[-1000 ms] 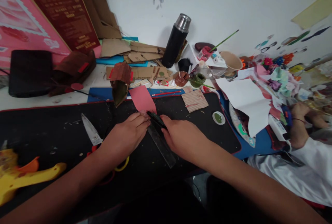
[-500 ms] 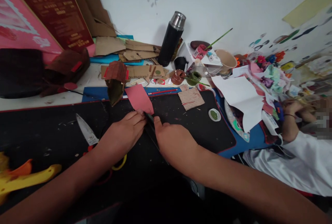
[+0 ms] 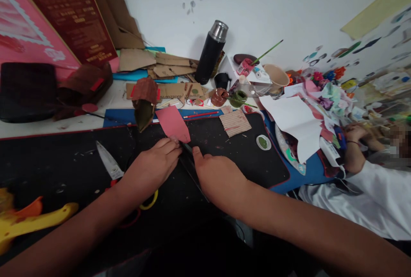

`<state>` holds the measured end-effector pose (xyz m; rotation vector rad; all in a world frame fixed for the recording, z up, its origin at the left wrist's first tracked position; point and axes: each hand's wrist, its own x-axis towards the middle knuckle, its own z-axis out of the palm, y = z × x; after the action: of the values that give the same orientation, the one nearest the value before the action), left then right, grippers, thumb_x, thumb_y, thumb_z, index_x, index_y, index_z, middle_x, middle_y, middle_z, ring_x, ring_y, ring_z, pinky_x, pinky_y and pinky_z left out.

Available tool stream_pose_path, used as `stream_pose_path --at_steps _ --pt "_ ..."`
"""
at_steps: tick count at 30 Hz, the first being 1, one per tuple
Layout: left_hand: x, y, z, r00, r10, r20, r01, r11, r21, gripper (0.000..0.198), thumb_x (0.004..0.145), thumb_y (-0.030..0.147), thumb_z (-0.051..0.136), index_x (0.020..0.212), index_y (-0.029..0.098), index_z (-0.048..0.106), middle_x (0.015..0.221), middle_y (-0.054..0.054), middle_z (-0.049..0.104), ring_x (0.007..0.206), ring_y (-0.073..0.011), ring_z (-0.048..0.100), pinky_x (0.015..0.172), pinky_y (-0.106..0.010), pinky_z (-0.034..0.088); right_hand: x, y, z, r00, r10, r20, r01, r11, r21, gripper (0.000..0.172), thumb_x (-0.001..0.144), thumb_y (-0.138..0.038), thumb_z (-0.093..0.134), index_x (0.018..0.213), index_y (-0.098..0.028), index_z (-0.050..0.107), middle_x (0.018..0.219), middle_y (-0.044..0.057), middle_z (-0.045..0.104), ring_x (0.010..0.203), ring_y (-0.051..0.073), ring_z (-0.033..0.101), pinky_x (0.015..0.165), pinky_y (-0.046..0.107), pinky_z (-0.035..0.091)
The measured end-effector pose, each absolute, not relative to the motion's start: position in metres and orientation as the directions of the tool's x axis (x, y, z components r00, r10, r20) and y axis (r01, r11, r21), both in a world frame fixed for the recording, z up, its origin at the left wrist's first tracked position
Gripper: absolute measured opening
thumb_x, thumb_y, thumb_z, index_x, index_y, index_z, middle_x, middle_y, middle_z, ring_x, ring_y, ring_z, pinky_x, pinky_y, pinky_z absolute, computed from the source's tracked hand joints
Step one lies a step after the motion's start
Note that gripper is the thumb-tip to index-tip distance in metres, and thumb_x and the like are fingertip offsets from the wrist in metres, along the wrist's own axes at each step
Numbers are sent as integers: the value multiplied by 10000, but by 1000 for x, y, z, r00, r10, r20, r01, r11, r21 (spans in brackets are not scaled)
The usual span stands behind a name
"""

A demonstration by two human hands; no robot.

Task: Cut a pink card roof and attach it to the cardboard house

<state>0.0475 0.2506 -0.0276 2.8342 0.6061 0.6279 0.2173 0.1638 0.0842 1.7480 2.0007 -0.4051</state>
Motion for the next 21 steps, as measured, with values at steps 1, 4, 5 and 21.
stream_pose_path --at_steps 1,4,5,21 --pt "48 251 -27 830 426 361 352 -901 254 335 1064 180 450 1149 122 769 1199 -157 764 1176 -298 685 990 -426 617 217 164 85 -95 850 -518 985 154 72 653 980 -13 474 1625 29 381 1002 234 784 846 306 814 673 382 663" --pt "47 251 -27 834 429 347 357 -899 255 336 1063 178 453 1157 136 773 1206 -145 766 1189 -292 681 1010 -424 610 218 163 87 -91 840 -535 986 152 72 664 977 -6 467 1634 19 372 1021 235 785 857 310 814 683 385 666" --pt "47 251 -27 834 429 348 357 -899 253 336 1063 178 456 1159 137 774 1205 -143 767 1188 -291 682 1009 -421 610 218 163 87 -90 837 -540 985 153 73 666 977 -3 464 1636 17 371 1026 236 784 859 311 814 687 385 666" --pt "47 250 -30 818 419 395 350 -906 237 346 1072 178 452 1159 92 776 1178 -164 774 1167 -298 691 972 -428 623 225 155 82 -109 837 -536 983 169 65 691 958 -4 496 1638 11 372 1007 248 789 825 309 814 656 374 656"
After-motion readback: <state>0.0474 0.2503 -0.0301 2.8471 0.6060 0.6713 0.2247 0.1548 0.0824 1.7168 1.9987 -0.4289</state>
